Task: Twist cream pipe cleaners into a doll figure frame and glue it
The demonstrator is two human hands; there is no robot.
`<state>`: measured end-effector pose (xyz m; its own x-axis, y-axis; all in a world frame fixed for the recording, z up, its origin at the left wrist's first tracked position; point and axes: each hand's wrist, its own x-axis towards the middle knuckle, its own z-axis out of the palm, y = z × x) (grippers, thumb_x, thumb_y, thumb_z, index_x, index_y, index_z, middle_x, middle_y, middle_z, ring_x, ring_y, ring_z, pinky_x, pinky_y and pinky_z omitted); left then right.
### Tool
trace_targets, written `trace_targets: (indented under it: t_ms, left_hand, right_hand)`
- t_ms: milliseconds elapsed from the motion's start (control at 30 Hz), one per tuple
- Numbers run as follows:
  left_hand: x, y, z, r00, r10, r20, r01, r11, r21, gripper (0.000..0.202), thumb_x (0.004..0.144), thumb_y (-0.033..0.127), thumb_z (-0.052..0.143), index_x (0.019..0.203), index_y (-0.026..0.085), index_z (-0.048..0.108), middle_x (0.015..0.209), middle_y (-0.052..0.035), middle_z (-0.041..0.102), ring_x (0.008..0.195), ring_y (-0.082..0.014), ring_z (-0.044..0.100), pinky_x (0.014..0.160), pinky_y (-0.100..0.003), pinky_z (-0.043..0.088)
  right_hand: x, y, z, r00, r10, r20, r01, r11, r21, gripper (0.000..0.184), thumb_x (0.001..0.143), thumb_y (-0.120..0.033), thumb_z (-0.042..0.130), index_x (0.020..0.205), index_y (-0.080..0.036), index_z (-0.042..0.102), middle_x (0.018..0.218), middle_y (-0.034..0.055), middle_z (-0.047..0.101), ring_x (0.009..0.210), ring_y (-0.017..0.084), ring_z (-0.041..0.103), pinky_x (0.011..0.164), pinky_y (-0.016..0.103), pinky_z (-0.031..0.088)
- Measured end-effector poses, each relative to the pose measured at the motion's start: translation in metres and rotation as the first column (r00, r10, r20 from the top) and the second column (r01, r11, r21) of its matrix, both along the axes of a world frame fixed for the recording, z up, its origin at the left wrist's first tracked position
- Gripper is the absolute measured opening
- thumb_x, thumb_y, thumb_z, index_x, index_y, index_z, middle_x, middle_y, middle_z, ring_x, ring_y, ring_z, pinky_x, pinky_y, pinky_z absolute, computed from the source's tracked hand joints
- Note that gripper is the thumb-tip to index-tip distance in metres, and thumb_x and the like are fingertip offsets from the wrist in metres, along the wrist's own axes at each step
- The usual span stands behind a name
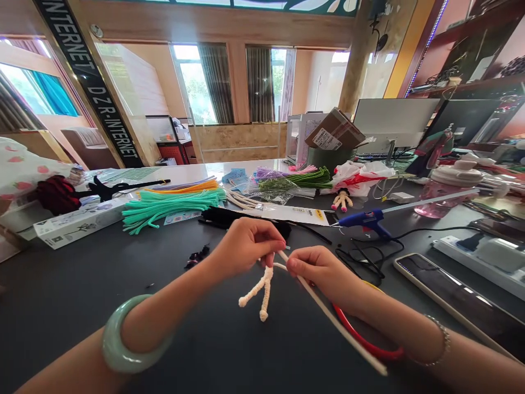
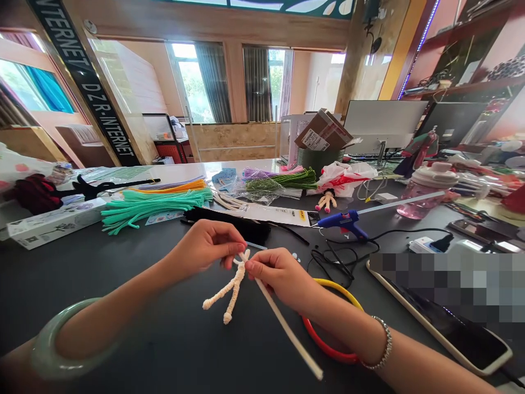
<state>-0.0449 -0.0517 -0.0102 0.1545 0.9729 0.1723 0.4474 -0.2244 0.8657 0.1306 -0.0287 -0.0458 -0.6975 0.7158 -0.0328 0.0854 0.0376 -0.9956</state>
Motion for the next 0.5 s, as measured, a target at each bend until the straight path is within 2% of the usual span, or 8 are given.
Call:
trace_targets:
  t_ms: [67, 133, 200, 267, 333, 400, 500]
  left_hand:
    - [-0.017, 0.004, 0.004, 0.987, 0.155, -0.038, -0.152, 0.986, 0.066, 0.013, 0.072, 0.027, 0.062, 0.069, 0.014, 0.062, 0.056, -0.0003, 0.061, 0.045, -0.0108, 0.055, 0.046, -0.022, 0.044]
    - [-0.041, 0.006, 0.007, 0.943, 0.327, -0.065, -0.316, 0.938, 0.140, 0.015, 0.076, 0.030, 0.058, 0.072, 0.016, 0.060, 0.055, 0.0010, 0.059, 0.048, -0.0109, 0.053, 0.050, -0.022, 0.044]
    - [-0.067, 0.006, 0.007, 0.871, 0.473, -0.130, -0.446, 0.874, 0.190, 0.017, 0.079, 0.032, 0.053, 0.074, 0.018, 0.059, 0.054, 0.0025, 0.057, 0.044, -0.0106, 0.049, 0.048, -0.023, 0.039]
    - [-0.089, 0.003, 0.005, 0.794, 0.566, -0.222, -0.517, 0.821, 0.243, 0.022, 0.081, 0.031, 0.051, 0.065, 0.018, 0.058, 0.048, 0.0029, 0.052, 0.051, -0.0136, 0.051, 0.052, -0.023, 0.038]
    - [-0.102, -0.001, 0.000, 0.741, 0.592, -0.317, -0.521, 0.805, 0.285, 0.018, 0.074, 0.027, 0.059, 0.059, 0.018, 0.060, 0.054, 0.0027, 0.056, 0.064, -0.0157, 0.055, 0.059, -0.021, 0.037]
    - [-0.108, -0.005, -0.006, 0.710, 0.586, -0.390, -0.506, 0.810, 0.297, 0.004, 0.068, 0.020, 0.062, 0.066, 0.018, 0.064, 0.062, 0.0049, 0.060, 0.072, -0.0160, 0.056, 0.064, -0.020, 0.037]
    - [-0.107, -0.006, -0.011, 0.692, 0.544, -0.475, -0.472, 0.838, 0.273, 0.013, 0.070, 0.021, 0.060, 0.081, 0.019, 0.068, 0.048, 0.0089, 0.053, 0.057, -0.0128, 0.054, 0.062, -0.019, 0.035]
  right_hand:
    - [0.003, 0.002, -0.001, 0.998, 0.033, 0.054, -0.034, 0.999, 0.011, 0.044, 0.073, -0.056, 0.062, 0.058, -0.017, 0.050, 0.045, -0.0094, 0.031, 0.042, 0.005, 0.023, 0.040, 0.020, 0.016]
    - [0.005, 0.005, -0.002, 0.991, 0.055, 0.125, -0.060, 0.998, 0.031, 0.040, 0.078, -0.051, 0.059, 0.059, -0.017, 0.051, 0.044, -0.0092, 0.033, 0.041, 0.005, 0.023, 0.040, 0.021, 0.016]
    - [0.006, 0.007, -0.002, 0.982, 0.048, 0.185, -0.059, 0.997, 0.052, 0.038, 0.081, -0.044, 0.056, 0.057, -0.017, 0.049, 0.044, -0.0076, 0.038, 0.040, 0.005, 0.029, 0.041, 0.020, 0.020]
    - [0.008, 0.010, -0.001, 0.978, 0.014, 0.208, -0.026, 0.998, 0.057, 0.036, 0.082, -0.040, 0.054, 0.056, -0.017, 0.045, 0.046, -0.0054, 0.045, 0.041, 0.006, 0.039, 0.042, 0.020, 0.026]
    - [0.010, 0.013, 0.000, 0.975, -0.023, 0.223, 0.009, 0.998, 0.065, 0.033, 0.083, -0.040, 0.053, 0.059, -0.018, 0.046, 0.048, -0.0045, 0.048, 0.042, 0.008, 0.045, 0.042, 0.020, 0.030]
    - [0.012, 0.016, 0.000, 0.972, -0.045, 0.231, 0.027, 0.996, 0.081, 0.028, 0.083, -0.040, 0.052, 0.066, -0.017, 0.050, 0.055, -0.0035, 0.053, 0.040, 0.007, 0.047, 0.042, 0.020, 0.032]
    - [0.017, 0.021, -0.002, 0.967, -0.081, 0.240, 0.046, 0.988, 0.146, 0.023, 0.082, -0.038, 0.054, 0.078, -0.017, 0.058, 0.065, -0.0023, 0.056, 0.037, 0.004, 0.039, 0.040, 0.020, 0.029]
